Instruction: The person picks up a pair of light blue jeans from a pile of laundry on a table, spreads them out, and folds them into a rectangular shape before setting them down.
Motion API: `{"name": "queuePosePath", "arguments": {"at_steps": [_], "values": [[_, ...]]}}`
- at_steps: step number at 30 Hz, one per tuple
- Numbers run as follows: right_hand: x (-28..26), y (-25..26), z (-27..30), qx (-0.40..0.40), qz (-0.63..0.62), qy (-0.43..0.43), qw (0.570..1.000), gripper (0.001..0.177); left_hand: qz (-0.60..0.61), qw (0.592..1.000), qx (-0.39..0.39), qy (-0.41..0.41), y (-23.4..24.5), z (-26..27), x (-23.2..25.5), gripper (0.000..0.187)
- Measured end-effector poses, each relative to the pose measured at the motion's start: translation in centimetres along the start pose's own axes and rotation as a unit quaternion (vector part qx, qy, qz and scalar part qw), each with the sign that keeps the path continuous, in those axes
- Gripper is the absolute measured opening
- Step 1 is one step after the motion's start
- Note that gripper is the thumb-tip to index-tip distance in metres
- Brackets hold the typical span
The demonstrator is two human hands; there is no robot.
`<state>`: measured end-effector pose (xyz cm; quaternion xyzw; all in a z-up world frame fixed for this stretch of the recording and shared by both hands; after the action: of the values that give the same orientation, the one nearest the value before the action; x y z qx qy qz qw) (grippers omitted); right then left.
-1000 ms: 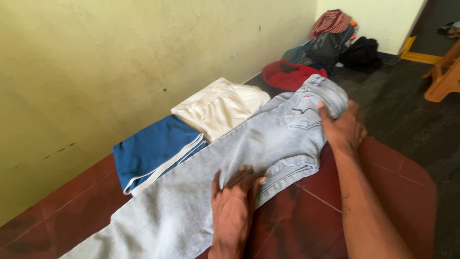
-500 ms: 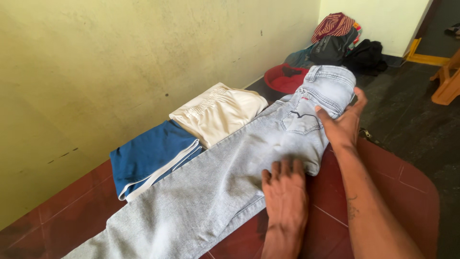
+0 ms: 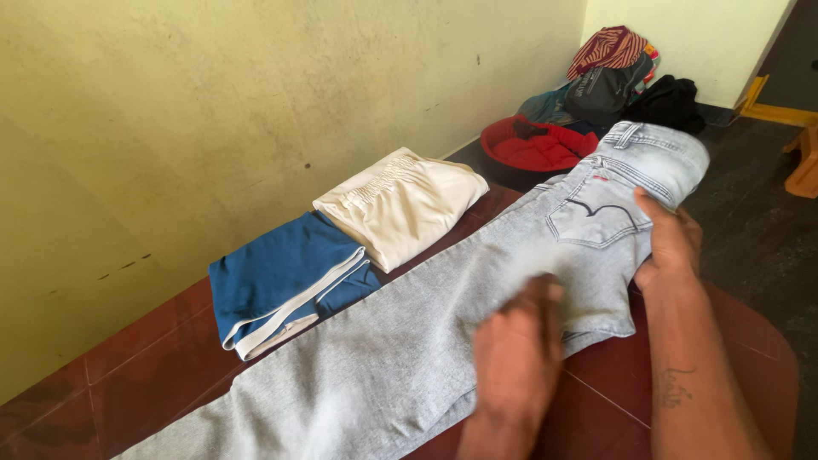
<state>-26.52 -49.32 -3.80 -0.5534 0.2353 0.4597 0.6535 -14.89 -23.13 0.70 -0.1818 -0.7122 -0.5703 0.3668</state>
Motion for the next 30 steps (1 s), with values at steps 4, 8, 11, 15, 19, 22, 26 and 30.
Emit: {"name": "queuePosePath", "arguments": {"at_steps": [4, 8, 11, 15, 19, 22, 26, 30], "values": [[-1.6, 0.9, 0.1, 0.037, -0.023, 0.059, 0.997, 0.053, -0.168, 0.952, 0.2, -0.161, 4.3, -0.2, 0.2, 0.045], [-0.2, 2.4, -1.2, 0.12, -0.034, -0.023, 0.992, 0.05, -0.131, 0.991, -0.032, -0.016, 2.9, -0.5, -2.6, 0.08], [-0.3, 2.8, -3.5, 0.068, -0.013, 0.012, 0.998, 0.048, 0.05, 0.998, -0.004, 0.033, 4.2, 0.1, -4.0, 0.082], [0.3, 4.5, -6.5, 0.083, -0.008, 0.003, 0.997, 0.051, -0.161, 0.959, 0.23, -0.047, 8.2, 1.3, -7.3, 0.067], [0.2, 6.1, -8.8, 0.117, -0.01, 0.032, 0.993, 0.05, -0.329, 0.907, 0.264, -0.021, 10.1, 3.3, -11.3, 0.062], [0.1, 6.8, -9.9, 0.121, -0.016, 0.094, 0.988, 0.05, -0.21, 0.95, 0.232, -0.02, 11.2, 3.6, -12.1, 0.066], [0.1, 6.1, -9.4, 0.082, -0.022, 0.099, 0.991, 0.058, -0.028, 0.962, 0.269, 0.039, 13.8, 6.3, -12.7, 0.06], [0.0, 4.7, -8.2, 0.075, 0.078, 0.077, 0.991, 0.068, 0.028, 0.91, 0.404, 0.09, 15.8, 10.2, -13.7, 0.047]]}}
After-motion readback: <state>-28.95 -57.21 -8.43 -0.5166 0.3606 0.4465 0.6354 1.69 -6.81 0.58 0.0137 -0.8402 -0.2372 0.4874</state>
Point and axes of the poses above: each hand's wrist, its own z-axis away from the middle knuckle, its own y-axis out of the back of the hand, x = y × z, the point moved 7 cm from there along -z, towards the middle knuckle, and after that the axes turned 15 degrees about -y, right-handed, at the moved point
